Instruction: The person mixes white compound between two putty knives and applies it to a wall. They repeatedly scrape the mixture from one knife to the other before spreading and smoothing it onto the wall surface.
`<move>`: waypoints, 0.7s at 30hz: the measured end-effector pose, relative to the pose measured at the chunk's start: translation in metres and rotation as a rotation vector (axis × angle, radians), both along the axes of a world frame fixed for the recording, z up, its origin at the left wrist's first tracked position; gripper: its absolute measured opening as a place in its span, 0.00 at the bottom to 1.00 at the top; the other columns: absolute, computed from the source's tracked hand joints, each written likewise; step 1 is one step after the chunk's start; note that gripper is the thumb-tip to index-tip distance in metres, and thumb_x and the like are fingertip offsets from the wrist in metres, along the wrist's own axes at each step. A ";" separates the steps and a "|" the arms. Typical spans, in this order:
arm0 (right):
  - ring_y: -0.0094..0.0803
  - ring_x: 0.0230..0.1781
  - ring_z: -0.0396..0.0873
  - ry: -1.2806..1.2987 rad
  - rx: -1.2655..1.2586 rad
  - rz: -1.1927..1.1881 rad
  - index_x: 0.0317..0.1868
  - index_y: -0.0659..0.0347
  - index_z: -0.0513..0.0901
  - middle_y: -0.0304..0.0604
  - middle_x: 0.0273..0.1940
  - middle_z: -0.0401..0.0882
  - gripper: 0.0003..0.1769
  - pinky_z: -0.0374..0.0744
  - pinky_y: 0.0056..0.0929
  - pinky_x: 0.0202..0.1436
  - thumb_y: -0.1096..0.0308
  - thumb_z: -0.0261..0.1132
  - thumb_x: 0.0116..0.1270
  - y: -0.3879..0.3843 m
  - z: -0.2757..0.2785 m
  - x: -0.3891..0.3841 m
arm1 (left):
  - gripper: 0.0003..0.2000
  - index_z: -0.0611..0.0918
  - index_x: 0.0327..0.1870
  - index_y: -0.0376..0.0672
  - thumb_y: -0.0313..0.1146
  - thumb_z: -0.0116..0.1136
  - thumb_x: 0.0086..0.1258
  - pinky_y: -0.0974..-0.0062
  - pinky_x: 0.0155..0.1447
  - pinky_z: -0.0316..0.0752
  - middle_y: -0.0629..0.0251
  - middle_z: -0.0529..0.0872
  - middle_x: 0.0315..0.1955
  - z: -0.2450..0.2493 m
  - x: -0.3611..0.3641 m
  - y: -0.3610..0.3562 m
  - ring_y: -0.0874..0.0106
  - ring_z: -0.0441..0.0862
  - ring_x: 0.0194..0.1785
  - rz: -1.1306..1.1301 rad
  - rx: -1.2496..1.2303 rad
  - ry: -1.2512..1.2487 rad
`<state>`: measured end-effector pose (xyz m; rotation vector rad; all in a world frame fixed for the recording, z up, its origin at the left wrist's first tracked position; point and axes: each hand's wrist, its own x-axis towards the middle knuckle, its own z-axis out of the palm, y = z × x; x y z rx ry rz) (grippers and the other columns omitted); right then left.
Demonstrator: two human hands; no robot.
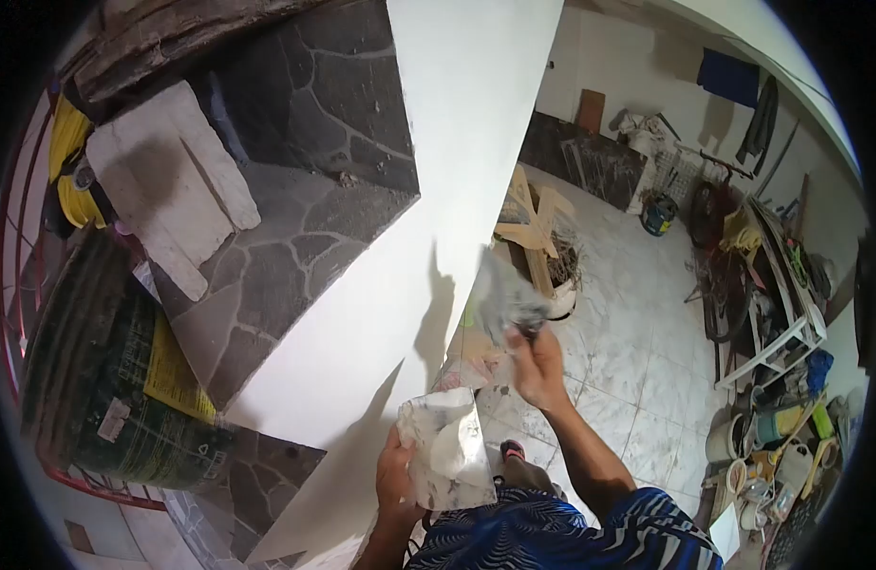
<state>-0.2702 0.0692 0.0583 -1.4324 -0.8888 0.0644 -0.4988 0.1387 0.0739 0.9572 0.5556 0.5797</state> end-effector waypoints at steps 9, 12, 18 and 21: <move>0.37 0.46 0.85 1.133 0.417 0.051 0.51 0.62 0.80 0.42 0.44 0.85 0.12 0.82 0.38 0.56 0.72 0.59 0.69 -0.105 -0.059 -0.029 | 0.20 0.72 0.63 0.30 0.35 0.41 0.78 0.70 0.59 0.77 0.53 0.80 0.54 -0.024 -0.010 0.009 0.69 0.82 0.55 -0.086 0.022 -0.073; 0.35 0.44 0.84 1.029 0.343 -0.021 0.49 0.63 0.80 0.40 0.43 0.84 0.10 0.82 0.37 0.54 0.75 0.59 0.70 -0.126 -0.049 -0.030 | 0.26 0.68 0.71 0.31 0.38 0.40 0.77 0.66 0.69 0.72 0.52 0.78 0.62 -0.014 0.003 0.000 0.64 0.78 0.65 -0.080 0.017 -0.128; 0.18 0.34 0.72 0.422 0.016 -0.086 0.49 0.65 0.82 0.33 0.37 0.79 0.09 0.70 0.23 0.37 0.69 0.62 0.76 -0.150 -0.021 -0.027 | 0.21 0.73 0.67 0.38 0.35 0.44 0.77 0.68 0.67 0.74 0.59 0.81 0.58 -0.022 0.034 -0.001 0.68 0.80 0.61 -0.002 -0.247 -0.153; 0.20 0.33 0.73 0.082 -0.246 -0.070 0.52 0.63 0.83 0.37 0.37 0.81 0.10 0.71 0.20 0.37 0.68 0.62 0.76 -0.156 0.014 -0.035 | 0.21 0.73 0.67 0.38 0.36 0.45 0.77 0.69 0.66 0.74 0.59 0.81 0.57 -0.023 0.039 -0.002 0.68 0.80 0.61 -0.094 -0.096 -0.204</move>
